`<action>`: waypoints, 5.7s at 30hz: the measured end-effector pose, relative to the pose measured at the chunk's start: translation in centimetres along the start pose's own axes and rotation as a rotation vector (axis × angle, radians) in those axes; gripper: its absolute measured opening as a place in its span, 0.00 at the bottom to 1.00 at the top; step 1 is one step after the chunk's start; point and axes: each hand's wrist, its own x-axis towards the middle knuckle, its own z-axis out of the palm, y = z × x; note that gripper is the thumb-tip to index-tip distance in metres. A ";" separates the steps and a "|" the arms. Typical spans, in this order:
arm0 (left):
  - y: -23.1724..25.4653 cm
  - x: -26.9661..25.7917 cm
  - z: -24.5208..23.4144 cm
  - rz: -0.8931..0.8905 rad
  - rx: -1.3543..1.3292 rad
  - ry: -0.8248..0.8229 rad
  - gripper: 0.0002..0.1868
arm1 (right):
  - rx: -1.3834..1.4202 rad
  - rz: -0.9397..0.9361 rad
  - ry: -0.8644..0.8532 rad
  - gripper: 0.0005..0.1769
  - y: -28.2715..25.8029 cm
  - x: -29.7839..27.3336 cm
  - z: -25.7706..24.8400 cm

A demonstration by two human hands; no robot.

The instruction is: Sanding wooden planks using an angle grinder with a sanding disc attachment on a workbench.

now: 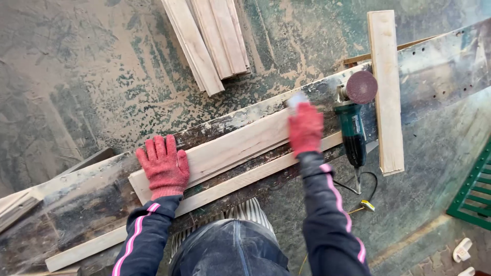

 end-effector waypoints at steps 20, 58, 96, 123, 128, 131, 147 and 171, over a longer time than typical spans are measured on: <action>0.3 0.1 -0.5 -0.032 -0.007 -0.099 0.33 | 0.370 -0.076 0.134 0.38 -15.8 0.5 -13.9; 0.0 0.1 -0.6 0.011 -0.011 -0.082 0.32 | 0.322 0.334 -0.159 0.43 -5.0 -5.8 -10.4; -0.3 0.2 1.0 0.021 -0.066 0.032 0.31 | 0.607 -0.132 -0.237 0.59 -22.4 -4.7 -16.4; 0.0 0.0 0.5 0.012 -0.054 0.046 0.30 | 0.323 0.161 -0.385 0.52 -10.7 1.2 -13.2; -0.1 0.0 0.1 0.007 -0.041 0.035 0.30 | 0.643 -0.350 -0.190 0.55 -21.4 -5.4 -16.3; -0.3 0.4 0.1 0.031 -0.052 0.031 0.30 | 0.543 -0.346 -0.325 0.48 -16.1 -3.6 -10.3; 0.0 0.2 -0.4 0.056 -0.047 0.048 0.29 | 0.315 0.129 -0.440 0.47 -9.9 -0.8 -11.1; 0.6 0.4 -1.7 -0.031 -0.017 -0.094 0.30 | 0.407 0.144 -0.248 0.57 -15.1 -4.8 -16.7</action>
